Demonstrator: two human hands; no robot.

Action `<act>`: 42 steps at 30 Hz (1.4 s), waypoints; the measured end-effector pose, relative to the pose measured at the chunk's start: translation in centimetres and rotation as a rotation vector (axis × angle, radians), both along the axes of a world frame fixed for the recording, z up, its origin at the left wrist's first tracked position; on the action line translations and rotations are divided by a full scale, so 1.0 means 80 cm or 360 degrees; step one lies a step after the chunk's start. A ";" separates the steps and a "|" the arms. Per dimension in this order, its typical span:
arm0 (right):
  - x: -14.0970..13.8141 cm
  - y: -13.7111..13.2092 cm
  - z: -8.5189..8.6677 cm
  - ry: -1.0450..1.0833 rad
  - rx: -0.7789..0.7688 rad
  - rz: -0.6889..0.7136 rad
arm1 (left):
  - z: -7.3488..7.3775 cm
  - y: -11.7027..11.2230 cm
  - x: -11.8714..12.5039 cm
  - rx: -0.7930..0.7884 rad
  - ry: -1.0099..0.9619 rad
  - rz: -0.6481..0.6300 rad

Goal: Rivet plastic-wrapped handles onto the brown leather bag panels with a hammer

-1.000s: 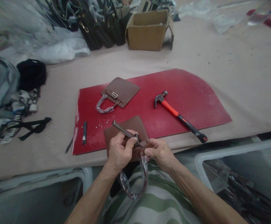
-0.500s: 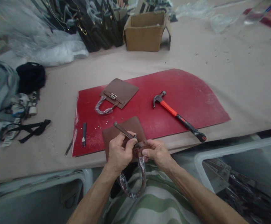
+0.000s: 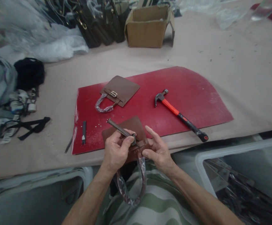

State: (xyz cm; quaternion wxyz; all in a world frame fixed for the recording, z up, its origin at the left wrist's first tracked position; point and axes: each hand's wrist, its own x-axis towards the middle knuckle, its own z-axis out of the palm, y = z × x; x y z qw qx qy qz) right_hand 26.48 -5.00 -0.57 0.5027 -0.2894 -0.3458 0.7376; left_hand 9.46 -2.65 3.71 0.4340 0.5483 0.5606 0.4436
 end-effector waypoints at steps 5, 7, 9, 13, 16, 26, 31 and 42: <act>-0.004 0.001 0.000 0.0034 0.0018 0.0003 | 0.007 -0.006 0.001 0.0125 0.0121 0.0019; -0.004 0.001 -0.002 0.0042 0.0024 0.0017 | 0.007 -0.009 0.001 0.0204 0.0221 0.0034; -0.004 0.002 -0.004 0.0041 0.0020 0.0033 | 0.004 -0.010 0.001 0.0258 0.0296 0.0035; -0.002 0.005 -0.006 -0.0015 0.0033 0.0014 | -0.003 -0.007 0.002 0.0235 0.0294 0.0014; -0.001 0.013 -0.005 -0.0089 0.0013 -0.0032 | -0.006 0.004 0.006 0.0261 0.0321 0.0008; 0.002 0.051 -0.008 -0.0505 -0.0221 -0.0286 | -0.031 0.059 0.034 0.0517 0.0569 -0.0096; 0.009 0.055 -0.009 -0.0806 -0.0234 -0.0151 | -0.056 0.063 0.035 0.0514 0.0566 -0.0096; 0.040 0.048 0.008 -0.1352 -0.0034 0.0042 | -0.076 0.051 0.035 0.0794 0.0641 -0.0166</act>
